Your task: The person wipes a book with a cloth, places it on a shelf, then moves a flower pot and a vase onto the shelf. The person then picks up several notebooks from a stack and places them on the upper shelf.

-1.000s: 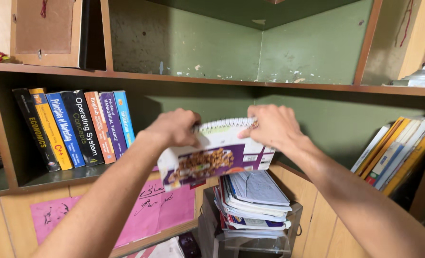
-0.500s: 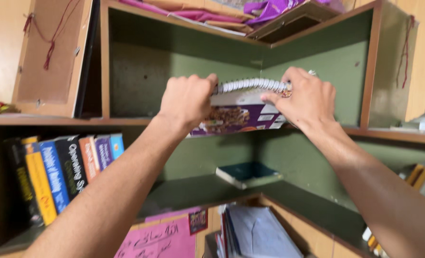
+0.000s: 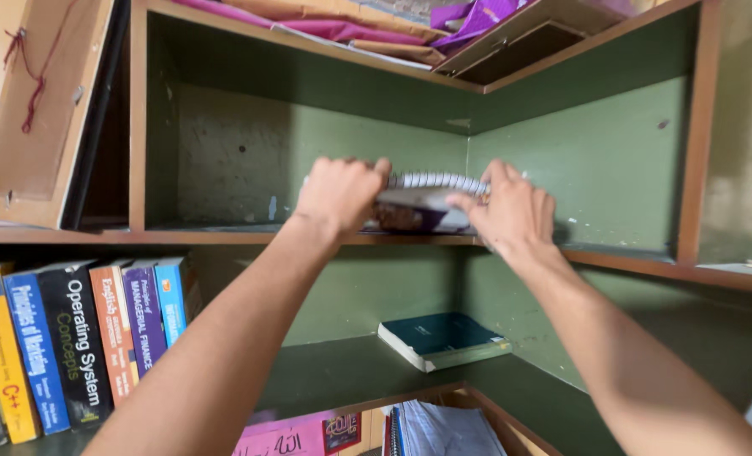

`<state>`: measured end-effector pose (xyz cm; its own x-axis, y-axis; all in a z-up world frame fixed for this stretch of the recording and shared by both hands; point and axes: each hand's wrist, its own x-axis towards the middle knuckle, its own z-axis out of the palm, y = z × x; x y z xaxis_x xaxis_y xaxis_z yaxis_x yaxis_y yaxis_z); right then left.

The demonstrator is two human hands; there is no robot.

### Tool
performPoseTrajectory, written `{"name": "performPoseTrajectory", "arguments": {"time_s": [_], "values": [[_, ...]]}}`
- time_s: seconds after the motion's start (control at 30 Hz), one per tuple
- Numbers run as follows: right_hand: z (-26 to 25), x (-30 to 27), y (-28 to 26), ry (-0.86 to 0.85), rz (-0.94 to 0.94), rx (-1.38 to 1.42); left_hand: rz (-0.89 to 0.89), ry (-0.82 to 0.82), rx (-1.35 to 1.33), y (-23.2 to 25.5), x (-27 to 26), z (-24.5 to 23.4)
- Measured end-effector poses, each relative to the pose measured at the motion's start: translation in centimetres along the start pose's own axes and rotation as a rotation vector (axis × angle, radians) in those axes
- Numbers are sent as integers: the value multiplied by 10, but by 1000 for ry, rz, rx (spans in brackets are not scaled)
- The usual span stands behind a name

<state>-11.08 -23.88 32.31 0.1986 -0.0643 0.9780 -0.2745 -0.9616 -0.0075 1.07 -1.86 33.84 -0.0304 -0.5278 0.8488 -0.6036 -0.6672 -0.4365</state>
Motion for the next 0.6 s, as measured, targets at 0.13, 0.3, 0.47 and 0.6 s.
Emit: {"name": "performPoseTrajectory", "arguments": {"time_s": [0.13,0.3,0.47,0.6], "values": [[29,-16,13,-249,37,-134,-54,-260,-80,4,-11,29],[48,-20,25,-415,181,-176,-302,-514,-436,1,-16,25],[53,-37,23,-301,77,-29,-330,-460,-582,-5,-7,52],[69,-49,19,-249,48,29,-450,-454,-577,10,2,87]]}}
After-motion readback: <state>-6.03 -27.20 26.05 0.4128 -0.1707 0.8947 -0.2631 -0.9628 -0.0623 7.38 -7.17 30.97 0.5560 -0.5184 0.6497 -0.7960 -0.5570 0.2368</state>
